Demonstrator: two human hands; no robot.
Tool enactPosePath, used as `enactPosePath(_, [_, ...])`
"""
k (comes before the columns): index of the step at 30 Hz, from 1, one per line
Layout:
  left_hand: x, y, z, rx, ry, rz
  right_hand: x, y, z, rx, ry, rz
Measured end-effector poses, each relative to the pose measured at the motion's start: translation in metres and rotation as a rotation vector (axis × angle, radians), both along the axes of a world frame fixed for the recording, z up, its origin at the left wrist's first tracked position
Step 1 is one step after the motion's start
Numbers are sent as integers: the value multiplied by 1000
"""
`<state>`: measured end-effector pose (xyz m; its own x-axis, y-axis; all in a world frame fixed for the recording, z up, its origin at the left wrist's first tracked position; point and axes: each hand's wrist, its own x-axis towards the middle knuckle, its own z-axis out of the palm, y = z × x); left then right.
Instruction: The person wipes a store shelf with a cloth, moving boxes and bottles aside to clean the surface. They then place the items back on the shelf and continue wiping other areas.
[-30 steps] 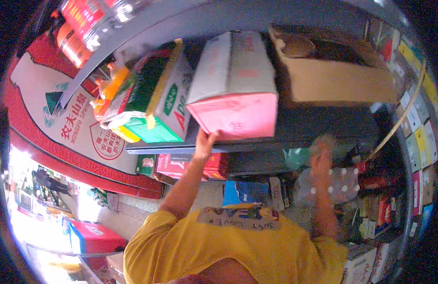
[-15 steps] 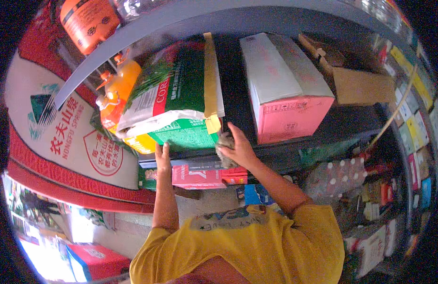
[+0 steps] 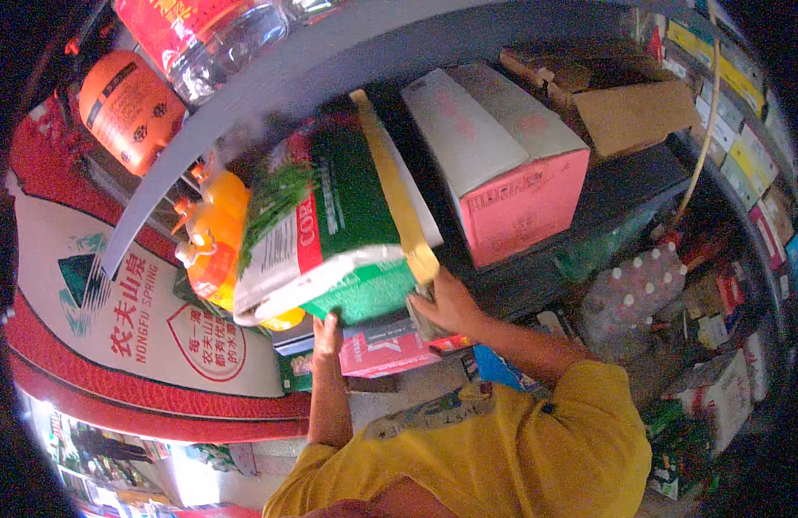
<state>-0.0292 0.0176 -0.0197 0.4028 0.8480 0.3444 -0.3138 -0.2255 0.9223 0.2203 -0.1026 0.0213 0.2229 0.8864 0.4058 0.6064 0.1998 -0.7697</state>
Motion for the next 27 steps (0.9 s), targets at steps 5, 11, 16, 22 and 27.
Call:
enactPosePath(5, [15,-19,-5,-123,66,124,-7,-21,12,137,10,-164])
enactPosePath(11, [50,-4,5,28,93,117,16,10,-1,184,23,-299])
enactPosePath(16, [64,17,10,118,189,291,24,29,-1,101,126,-282])
enactPosePath(22, [65,15,9,10,68,318,30,-11,-26,112,139,-80])
enactPosePath(27, [40,47,-29,180,131,306,44,-81,5,-14,-76,-57])
